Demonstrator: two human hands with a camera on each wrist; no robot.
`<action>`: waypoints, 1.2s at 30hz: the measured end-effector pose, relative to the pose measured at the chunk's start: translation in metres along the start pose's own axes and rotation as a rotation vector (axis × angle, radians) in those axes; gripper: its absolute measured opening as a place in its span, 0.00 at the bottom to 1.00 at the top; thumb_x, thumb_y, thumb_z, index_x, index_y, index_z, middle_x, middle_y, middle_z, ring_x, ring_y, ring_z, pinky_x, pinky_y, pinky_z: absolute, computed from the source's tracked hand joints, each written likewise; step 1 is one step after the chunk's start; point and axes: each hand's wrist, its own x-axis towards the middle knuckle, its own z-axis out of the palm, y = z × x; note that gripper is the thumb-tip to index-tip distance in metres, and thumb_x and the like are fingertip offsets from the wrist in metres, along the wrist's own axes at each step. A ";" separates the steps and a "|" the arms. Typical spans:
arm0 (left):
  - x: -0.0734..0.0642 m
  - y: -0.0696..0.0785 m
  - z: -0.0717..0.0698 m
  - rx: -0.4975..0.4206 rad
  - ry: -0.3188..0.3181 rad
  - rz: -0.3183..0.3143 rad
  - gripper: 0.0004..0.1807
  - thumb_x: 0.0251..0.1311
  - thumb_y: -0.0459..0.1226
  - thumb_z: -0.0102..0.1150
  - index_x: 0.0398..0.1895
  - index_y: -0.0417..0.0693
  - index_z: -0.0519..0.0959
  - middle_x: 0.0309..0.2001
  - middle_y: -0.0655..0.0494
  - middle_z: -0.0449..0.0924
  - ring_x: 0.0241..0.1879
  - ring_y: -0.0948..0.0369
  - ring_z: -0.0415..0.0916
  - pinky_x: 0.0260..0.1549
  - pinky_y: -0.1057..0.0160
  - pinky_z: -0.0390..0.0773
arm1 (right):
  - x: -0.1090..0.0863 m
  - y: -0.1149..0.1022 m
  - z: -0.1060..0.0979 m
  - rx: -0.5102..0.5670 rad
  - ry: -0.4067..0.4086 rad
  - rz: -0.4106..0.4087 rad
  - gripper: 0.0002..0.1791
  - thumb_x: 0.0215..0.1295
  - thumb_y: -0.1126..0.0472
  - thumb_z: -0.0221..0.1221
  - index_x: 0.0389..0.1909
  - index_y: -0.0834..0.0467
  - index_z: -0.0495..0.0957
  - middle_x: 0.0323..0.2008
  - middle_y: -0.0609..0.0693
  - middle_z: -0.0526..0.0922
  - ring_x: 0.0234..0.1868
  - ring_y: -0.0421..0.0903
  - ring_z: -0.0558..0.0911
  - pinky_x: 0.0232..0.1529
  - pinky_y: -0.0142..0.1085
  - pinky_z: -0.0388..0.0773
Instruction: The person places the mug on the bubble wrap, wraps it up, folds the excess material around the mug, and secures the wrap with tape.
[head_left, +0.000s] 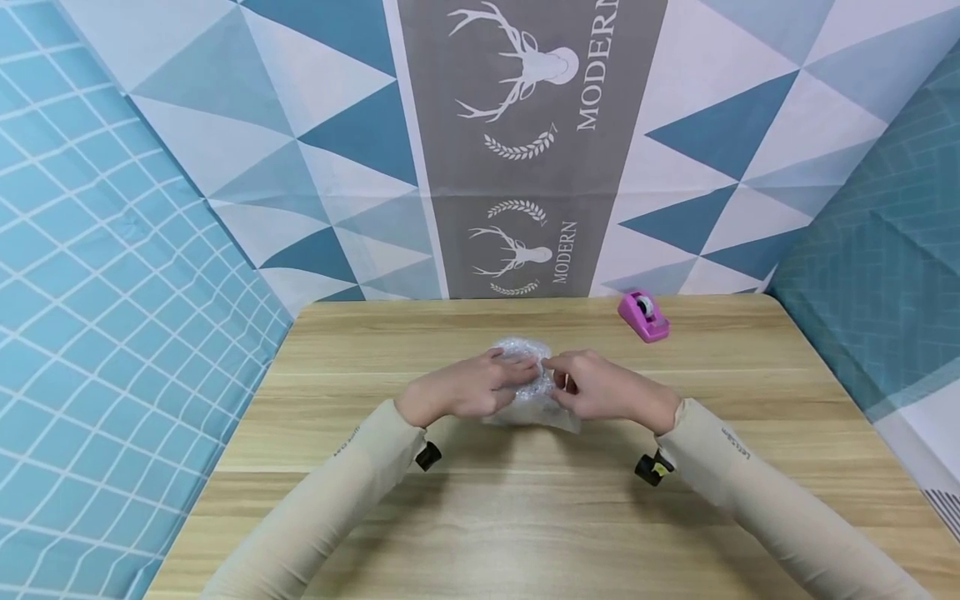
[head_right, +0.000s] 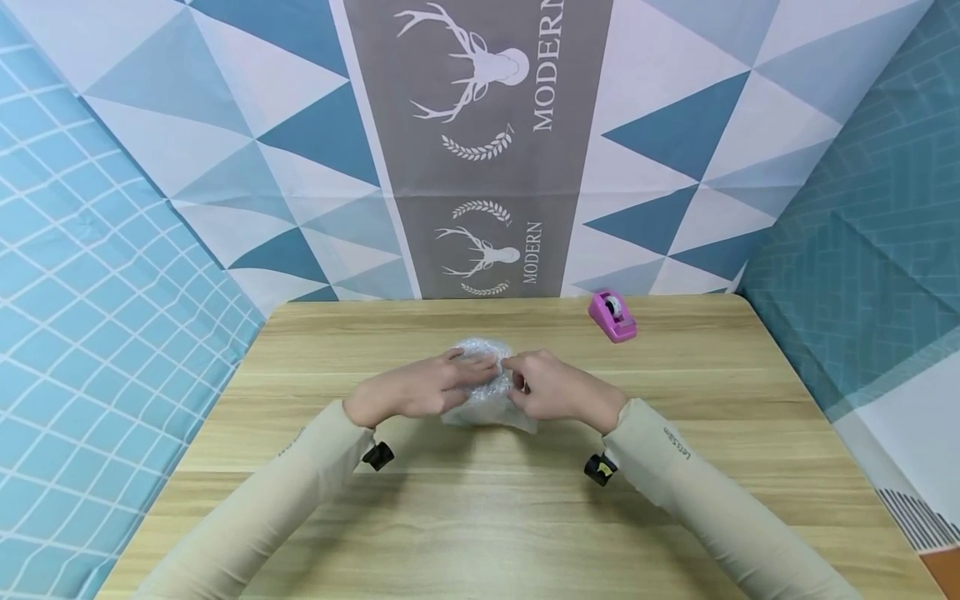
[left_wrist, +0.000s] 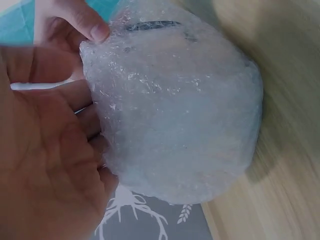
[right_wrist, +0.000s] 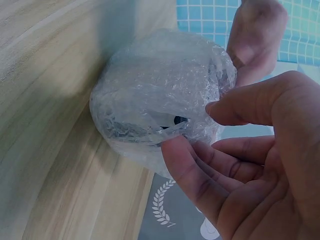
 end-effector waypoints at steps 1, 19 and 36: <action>0.000 -0.001 0.000 -0.026 -0.001 -0.002 0.30 0.75 0.41 0.42 0.79 0.45 0.62 0.80 0.50 0.57 0.81 0.55 0.50 0.81 0.47 0.42 | 0.000 0.000 0.000 0.002 0.000 0.001 0.23 0.66 0.66 0.61 0.60 0.71 0.77 0.29 0.47 0.82 0.24 0.33 0.75 0.27 0.28 0.78; 0.002 -0.008 0.001 -0.056 0.043 0.088 0.35 0.67 0.39 0.65 0.76 0.40 0.66 0.77 0.46 0.64 0.78 0.52 0.59 0.79 0.42 0.50 | -0.001 0.001 0.001 0.019 0.006 -0.002 0.24 0.65 0.66 0.62 0.61 0.71 0.76 0.29 0.46 0.82 0.25 0.37 0.77 0.27 0.29 0.79; 0.001 0.000 0.005 0.039 0.043 0.029 0.32 0.69 0.39 0.63 0.74 0.41 0.69 0.77 0.46 0.63 0.79 0.52 0.57 0.79 0.43 0.52 | -0.022 0.063 -0.068 0.013 0.070 0.224 0.18 0.75 0.66 0.57 0.59 0.72 0.78 0.43 0.60 0.86 0.42 0.51 0.86 0.42 0.43 0.86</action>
